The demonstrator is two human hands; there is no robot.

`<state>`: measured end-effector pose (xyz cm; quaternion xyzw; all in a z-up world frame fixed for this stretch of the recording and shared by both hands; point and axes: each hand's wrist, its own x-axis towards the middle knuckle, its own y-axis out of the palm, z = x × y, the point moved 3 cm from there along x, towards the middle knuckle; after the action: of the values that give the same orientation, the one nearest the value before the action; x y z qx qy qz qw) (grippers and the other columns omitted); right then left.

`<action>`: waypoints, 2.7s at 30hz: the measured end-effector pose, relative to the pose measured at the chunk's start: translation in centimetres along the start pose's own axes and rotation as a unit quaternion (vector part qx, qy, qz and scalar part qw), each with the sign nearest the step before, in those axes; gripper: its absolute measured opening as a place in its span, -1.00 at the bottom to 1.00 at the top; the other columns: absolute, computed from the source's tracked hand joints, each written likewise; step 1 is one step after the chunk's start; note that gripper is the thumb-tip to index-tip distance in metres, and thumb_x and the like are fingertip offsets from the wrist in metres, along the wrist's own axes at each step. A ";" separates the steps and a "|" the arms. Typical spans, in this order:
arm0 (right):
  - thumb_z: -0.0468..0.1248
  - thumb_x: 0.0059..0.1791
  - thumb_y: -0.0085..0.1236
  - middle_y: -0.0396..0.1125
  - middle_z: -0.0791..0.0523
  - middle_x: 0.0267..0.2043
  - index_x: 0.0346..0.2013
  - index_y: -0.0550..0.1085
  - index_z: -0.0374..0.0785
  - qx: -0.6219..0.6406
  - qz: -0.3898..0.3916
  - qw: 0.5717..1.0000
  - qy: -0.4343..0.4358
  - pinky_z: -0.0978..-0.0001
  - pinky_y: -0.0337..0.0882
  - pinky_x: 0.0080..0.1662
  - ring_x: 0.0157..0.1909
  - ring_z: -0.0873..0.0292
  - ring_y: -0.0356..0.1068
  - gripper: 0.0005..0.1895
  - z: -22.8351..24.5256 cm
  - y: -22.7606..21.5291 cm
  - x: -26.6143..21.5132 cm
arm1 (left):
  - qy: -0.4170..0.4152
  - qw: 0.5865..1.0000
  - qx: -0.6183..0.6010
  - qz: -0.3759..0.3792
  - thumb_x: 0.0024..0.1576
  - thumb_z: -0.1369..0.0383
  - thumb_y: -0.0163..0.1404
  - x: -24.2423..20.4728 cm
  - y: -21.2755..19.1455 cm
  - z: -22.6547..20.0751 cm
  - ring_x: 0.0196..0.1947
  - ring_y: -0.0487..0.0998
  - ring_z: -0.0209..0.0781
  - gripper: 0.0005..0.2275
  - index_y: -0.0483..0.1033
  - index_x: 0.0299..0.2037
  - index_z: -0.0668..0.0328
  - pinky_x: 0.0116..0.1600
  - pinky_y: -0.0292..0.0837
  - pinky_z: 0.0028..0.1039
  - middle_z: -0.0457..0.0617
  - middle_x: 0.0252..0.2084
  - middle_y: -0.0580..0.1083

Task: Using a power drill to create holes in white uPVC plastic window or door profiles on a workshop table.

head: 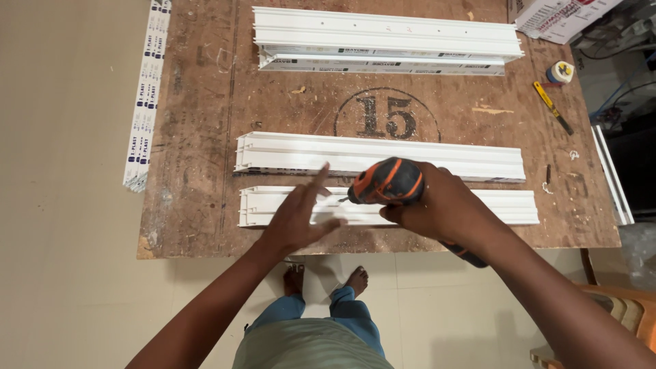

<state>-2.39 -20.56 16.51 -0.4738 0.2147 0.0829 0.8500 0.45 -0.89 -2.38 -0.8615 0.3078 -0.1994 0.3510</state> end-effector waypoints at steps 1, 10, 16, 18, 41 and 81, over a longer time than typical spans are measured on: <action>-0.15 -0.20 0.42 0.58 0.11 -0.14 -0.04 0.55 -0.01 0.001 0.002 1.000 -0.004 0.24 0.51 -0.01 -0.08 0.08 0.58 -0.56 -0.1 -0.1 0.3 | 0.011 0.994 -0.091 -0.055 0.05 0.10 0.27 0.1 -0.6 -0.1 -0.04 0.47 0.06 -0.06 -0.18 0.50 0.10 0.06 0.39 -0.10 0.19 -0.04 0.47; -0.10 -0.23 0.43 0.55 0.06 -0.19 -0.05 0.54 -0.04 -0.040 0.023 0.999 0.029 0.18 0.50 -0.02 -0.09 -0.02 0.55 -0.52 1.5 -0.2 0.7 | 0.186 0.924 -0.317 -0.104 0.39 -0.19 -0.26 7.8 -7.2 -6.4 0.09 0.53 -0.17 -0.38 0.38 0.35 0.17 0.21 0.49 -0.34 0.04 0.10 0.48; -0.08 -0.23 0.42 0.54 -0.02 -0.22 -0.11 0.52 -0.17 -0.076 0.035 0.994 0.075 0.10 0.52 -0.03 -0.09 -0.10 0.54 -0.53 1.1 -0.1 1.4 | 0.218 0.867 -0.447 0.019 0.27 -0.34 -0.22 10.7 -6.6 -8.1 0.01 0.59 -0.21 -0.26 0.53 0.05 0.32 0.19 0.53 -0.39 0.03 -0.05 0.54; -0.08 -0.22 0.42 0.54 -0.02 -0.22 -0.11 0.52 -0.18 -0.076 0.036 0.993 0.078 0.09 0.52 -0.03 -0.10 -0.11 0.54 -0.54 1.1 -0.1 1.5 | 0.211 0.864 -0.457 0.022 0.28 -0.32 -0.22 10.6 -6.4 -8.2 0.00 0.58 -0.20 -0.28 0.52 0.03 0.33 0.16 0.51 -0.39 0.04 -0.06 0.53; -0.12 -0.21 0.40 0.52 0.03 -0.23 -0.10 0.44 -0.08 -0.080 0.053 0.991 0.090 0.03 0.47 -0.02 -0.07 -0.10 0.51 -0.55 1.3 -0.2 1.5 | 0.147 0.880 -0.452 -0.009 0.28 -0.30 -0.24 10.0 -5.5 -8.2 -0.19 0.53 -0.26 -0.32 0.49 -0.11 0.30 -0.04 0.47 -0.43 -0.02 -0.24 0.51; -0.08 -0.21 0.42 0.54 0.03 -0.34 -0.04 0.45 -0.05 -0.124 0.076 0.987 0.071 0.08 0.52 -0.07 -0.20 -0.08 0.56 -0.49 1.5 0.0 2.1 | 0.151 0.866 -0.475 -0.042 0.26 -0.35 -0.25 9.5 -5.2 -7.8 -0.22 0.54 -0.28 -0.28 0.49 -0.13 0.33 -0.08 0.48 -0.46 -0.02 -0.28 0.50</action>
<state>-0.05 -19.49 16.26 -0.5621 0.2978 0.1398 0.7588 5.07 -8.12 7.83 -0.8957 0.3777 -0.1714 -0.1603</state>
